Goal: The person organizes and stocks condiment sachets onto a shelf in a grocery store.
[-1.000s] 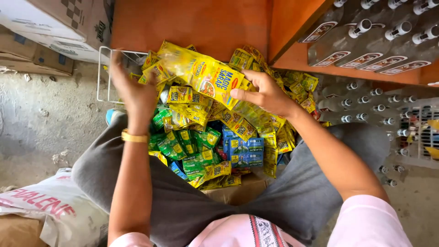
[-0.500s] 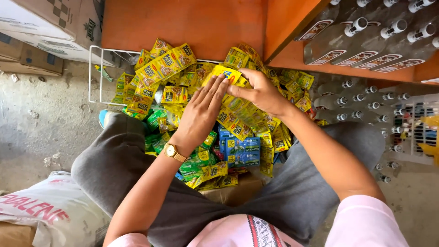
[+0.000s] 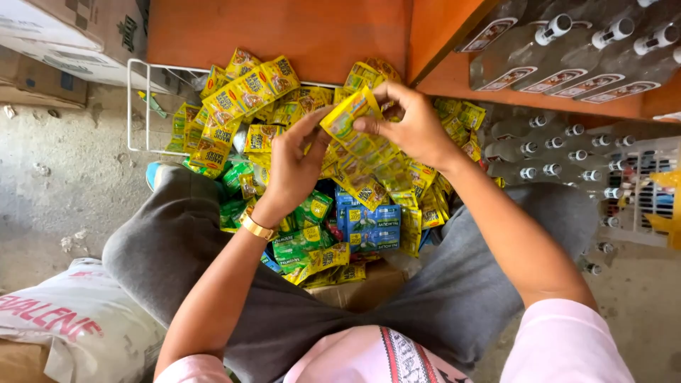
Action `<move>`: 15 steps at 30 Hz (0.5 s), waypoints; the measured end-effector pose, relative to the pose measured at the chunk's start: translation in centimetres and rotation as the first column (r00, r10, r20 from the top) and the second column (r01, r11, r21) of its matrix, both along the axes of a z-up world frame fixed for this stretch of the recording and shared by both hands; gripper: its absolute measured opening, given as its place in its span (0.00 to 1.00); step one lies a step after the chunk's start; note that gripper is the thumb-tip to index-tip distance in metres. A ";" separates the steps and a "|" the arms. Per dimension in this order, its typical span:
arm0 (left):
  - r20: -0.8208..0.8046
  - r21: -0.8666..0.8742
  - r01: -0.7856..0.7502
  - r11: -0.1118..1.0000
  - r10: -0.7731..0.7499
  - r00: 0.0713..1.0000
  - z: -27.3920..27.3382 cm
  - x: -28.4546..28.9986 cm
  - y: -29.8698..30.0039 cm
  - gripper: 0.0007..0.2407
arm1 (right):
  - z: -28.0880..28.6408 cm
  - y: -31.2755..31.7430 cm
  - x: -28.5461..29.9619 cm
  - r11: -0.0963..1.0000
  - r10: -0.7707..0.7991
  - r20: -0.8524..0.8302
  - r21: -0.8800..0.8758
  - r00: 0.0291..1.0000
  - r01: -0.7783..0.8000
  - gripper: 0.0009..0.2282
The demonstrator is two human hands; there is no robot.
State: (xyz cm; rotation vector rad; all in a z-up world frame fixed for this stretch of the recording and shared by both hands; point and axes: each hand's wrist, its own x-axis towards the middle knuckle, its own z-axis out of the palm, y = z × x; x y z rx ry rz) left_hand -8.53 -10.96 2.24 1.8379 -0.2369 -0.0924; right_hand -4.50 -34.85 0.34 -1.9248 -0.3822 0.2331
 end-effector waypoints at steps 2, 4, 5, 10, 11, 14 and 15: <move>-0.011 -0.203 0.046 0.978 -0.049 0.999 -1.5 0.1 0.1 0.14 | 1.8 0.7 -0.1 0.994 0.005 -0.007 0.106 1.000 -0.004 0.20; -0.006 -0.398 0.089 0.913 -0.100 0.995 -2.1 0.3 0.2 0.13 | 2.9 1.1 -0.1 0.978 0.009 -0.007 0.210 1.000 -0.007 0.20; -0.013 -0.404 0.105 0.909 -0.121 0.993 -1.9 0.4 0.3 0.13 | 3.0 1.2 -0.1 0.958 0.038 -0.061 0.285 0.997 -0.019 0.19; 0.117 -0.230 0.090 0.969 -0.064 0.991 -0.9 0.5 0.9 0.14 | 2.9 1.2 -0.3 0.926 0.048 -0.261 0.374 0.964 0.055 0.13; 0.020 -0.451 0.164 0.877 -0.173 0.985 -0.3 0.7 0.9 0.17 | 2.9 1.1 -0.2 0.924 0.034 -0.229 0.379 0.973 0.056 0.12; -0.047 -0.681 0.234 0.694 -0.360 0.932 1.3 0.9 0.6 0.25 | 3.2 1.5 -0.4 0.930 0.017 -0.085 0.367 0.996 0.016 0.10; -0.042 -0.709 0.267 0.653 -0.417 0.908 1.8 1.0 0.4 0.29 | 3.3 1.8 -0.5 0.938 0.021 0.027 0.346 0.999 -0.030 0.10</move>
